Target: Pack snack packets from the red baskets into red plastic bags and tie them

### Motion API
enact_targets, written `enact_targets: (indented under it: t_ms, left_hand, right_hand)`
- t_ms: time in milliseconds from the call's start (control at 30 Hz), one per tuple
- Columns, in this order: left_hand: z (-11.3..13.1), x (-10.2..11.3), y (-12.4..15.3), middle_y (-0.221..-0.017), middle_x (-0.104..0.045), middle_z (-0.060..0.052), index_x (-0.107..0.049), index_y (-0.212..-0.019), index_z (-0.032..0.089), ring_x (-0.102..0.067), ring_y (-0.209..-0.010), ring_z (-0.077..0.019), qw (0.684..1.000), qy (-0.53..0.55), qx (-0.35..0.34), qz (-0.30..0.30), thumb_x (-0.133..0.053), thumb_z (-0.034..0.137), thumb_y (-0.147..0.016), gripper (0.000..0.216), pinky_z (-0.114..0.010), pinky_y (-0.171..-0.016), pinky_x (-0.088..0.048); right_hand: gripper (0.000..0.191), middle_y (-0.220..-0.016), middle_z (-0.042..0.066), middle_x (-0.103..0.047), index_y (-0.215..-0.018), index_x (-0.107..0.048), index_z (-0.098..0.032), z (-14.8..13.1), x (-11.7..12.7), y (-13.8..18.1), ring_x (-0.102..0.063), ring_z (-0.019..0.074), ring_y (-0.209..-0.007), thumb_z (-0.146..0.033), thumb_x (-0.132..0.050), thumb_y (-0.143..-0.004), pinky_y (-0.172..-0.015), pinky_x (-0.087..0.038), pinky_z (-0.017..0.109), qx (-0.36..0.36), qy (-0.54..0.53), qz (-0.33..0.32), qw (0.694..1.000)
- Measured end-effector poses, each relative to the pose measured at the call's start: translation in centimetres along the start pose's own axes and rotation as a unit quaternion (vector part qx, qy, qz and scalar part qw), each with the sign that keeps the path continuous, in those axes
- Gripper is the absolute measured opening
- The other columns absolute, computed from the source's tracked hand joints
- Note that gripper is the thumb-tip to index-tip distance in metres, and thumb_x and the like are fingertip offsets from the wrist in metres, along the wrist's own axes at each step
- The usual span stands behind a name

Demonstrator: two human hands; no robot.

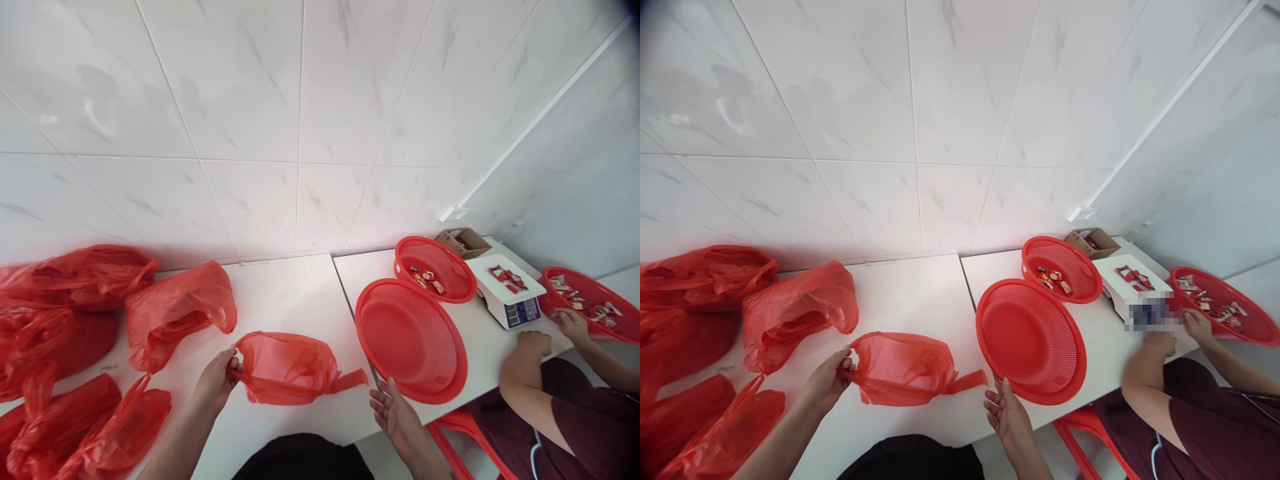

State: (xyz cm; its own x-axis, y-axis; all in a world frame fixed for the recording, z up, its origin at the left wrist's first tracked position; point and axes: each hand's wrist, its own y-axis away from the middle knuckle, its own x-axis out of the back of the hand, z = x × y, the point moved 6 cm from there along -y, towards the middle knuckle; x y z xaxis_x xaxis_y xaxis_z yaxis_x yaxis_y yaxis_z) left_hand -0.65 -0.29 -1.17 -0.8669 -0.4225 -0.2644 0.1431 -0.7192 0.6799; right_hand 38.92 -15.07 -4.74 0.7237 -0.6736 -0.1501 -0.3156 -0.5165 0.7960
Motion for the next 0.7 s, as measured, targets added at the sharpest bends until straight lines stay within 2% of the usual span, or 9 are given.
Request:
enact_targets:
  t_ms: [67, 133, 233, 300, 333, 467, 567, 633, 700]
  left_hand:
    - [-0.1, 0.1, 0.1, -0.051, -0.043, 0.007, -0.046, -0.066, 0.019, -0.046, -0.046, -0.0089, 0.999, 0.05, 0.006, 0.008, -0.067, 0.022, -0.073, 0.022, -0.019, -0.044, -0.041]
    - [-0.1, -0.1, 0.2, -0.05, -0.04, 0.007, -0.045, -0.065, 0.019, -0.044, -0.045, -0.0082, 0.996, 0.086, 0.011, 0.012, -0.064, 0.021, -0.077, 0.023, -0.018, -0.043, -0.04]
    - [-0.2, -0.7, 0.4, -0.05, -0.037, 0.007, -0.046, -0.065, 0.018, -0.041, -0.044, -0.007, 0.993, 0.118, 0.016, 0.019, -0.062, 0.02, -0.079, 0.022, -0.017, -0.042, -0.04]
    - [-0.3, -1.2, 0.5, -0.049, -0.035, 0.008, -0.048, -0.065, 0.017, -0.039, -0.043, -0.0062, 0.991, 0.131, 0.018, 0.026, -0.06, 0.019, -0.081, 0.02, -0.015, -0.041, -0.038]
    - [-0.4, -1.5, 0.6, -0.049, -0.034, 0.008, -0.049, -0.066, 0.017, -0.038, -0.042, -0.0059, 0.99, 0.136, 0.017, 0.029, -0.059, 0.019, -0.083, 0.019, -0.015, -0.041, -0.037]
    - [-0.9, -2.3, 0.6, -0.047, -0.03, 0.008, -0.052, -0.068, 0.016, -0.035, -0.041, -0.0053, 0.991, 0.13, 0.016, 0.039, -0.056, 0.021, -0.086, 0.019, -0.014, -0.039, -0.035]
    - [-1.5, -2.5, 0.5, -0.047, -0.031, 0.008, -0.053, -0.069, 0.016, -0.036, -0.041, -0.0057, 0.991, 0.124, 0.01, 0.044, -0.057, 0.023, -0.086, 0.019, -0.014, -0.04, -0.037]
    - [-1.9, -2.6, 0.3, -0.047, -0.032, 0.008, -0.054, -0.07, 0.016, -0.036, -0.041, -0.0055, 0.991, 0.128, 0.004, 0.049, -0.059, 0.024, -0.085, 0.017, -0.015, -0.04, -0.037]
    - [-2.4, -2.6, 0.2, -0.046, -0.031, 0.009, -0.055, -0.07, 0.016, -0.035, -0.04, -0.0054, 0.989, 0.137, 0.002, 0.058, -0.059, 0.024, -0.085, 0.017, -0.015, -0.039, -0.036]
  right_hand:
    - [0.05, -0.082, 0.002, -0.068, -0.097, -0.061, -0.022, 0.0, 0.1, 0.1, -0.064, 0.0126, -0.07, -0.066, -0.062, -0.072, -0.061, -0.047, 0.023, -0.011, -0.019, 0.012, 1.0]
    - [0.044, -0.078, 0.002, -0.067, -0.093, -0.062, -0.021, -0.1, -0.4, 0.5, -0.062, 0.011, -0.065, -0.061, -0.062, -0.075, -0.056, -0.044, 0.021, -0.024, 0.017, -0.007, 1.0]
    - [0.039, -0.077, 0.003, -0.067, -0.092, -0.064, -0.019, -1.1, -2.1, 1.4, -0.061, 0.0106, -0.061, -0.055, -0.066, -0.075, -0.05, -0.04, 0.02, -0.04, 0.105, -0.126, 0.986]
    - [0.039, -0.08, 0.003, -0.067, -0.095, -0.064, -0.02, -3.3, -2.8, 1.7, -0.061, 0.011, -0.063, -0.053, -0.067, -0.076, -0.051, -0.04, 0.02, -0.009, 0.128, -0.19, 0.973]
    - [0.038, -0.082, 0.003, -0.068, -0.097, -0.064, -0.02, -4.9, -2.7, 1.5, -0.062, 0.0113, -0.065, -0.052, -0.067, -0.077, -0.053, -0.042, 0.021, 0.017, 0.125, -0.196, 0.972]
    - [0.039, -0.088, 0.003, -0.07, -0.103, -0.064, -0.023, -13.0, 0.0, -1.3, -0.065, 0.0145, -0.077, -0.048, -0.07, -0.074, -0.063, -0.05, 0.024, 0.132, 0.102, -0.099, 0.981]
    - [0.04, -0.091, 0.003, -0.07, -0.101, -0.065, -0.023, -18.4, 2.9, -3.9, -0.066, 0.0169, -0.081, -0.047, -0.072, -0.069, -0.065, -0.052, 0.026, 0.218, 0.112, -0.007, 0.97]
    - [0.041, -0.091, 0.004, -0.07, -0.099, -0.065, -0.023, -20.8, 4.4, -5.2, -0.066, 0.0181, -0.081, -0.048, -0.072, -0.067, -0.066, -0.053, 0.028, 0.258, 0.139, 0.046, 0.955]
    - [0.042, -0.092, 0.004, -0.07, -0.099, -0.066, -0.022, -21.8, 4.7, -6.1, -0.066, 0.0195, -0.083, -0.049, -0.071, -0.067, -0.066, -0.054, 0.029, 0.269, 0.165, 0.056, 0.947]
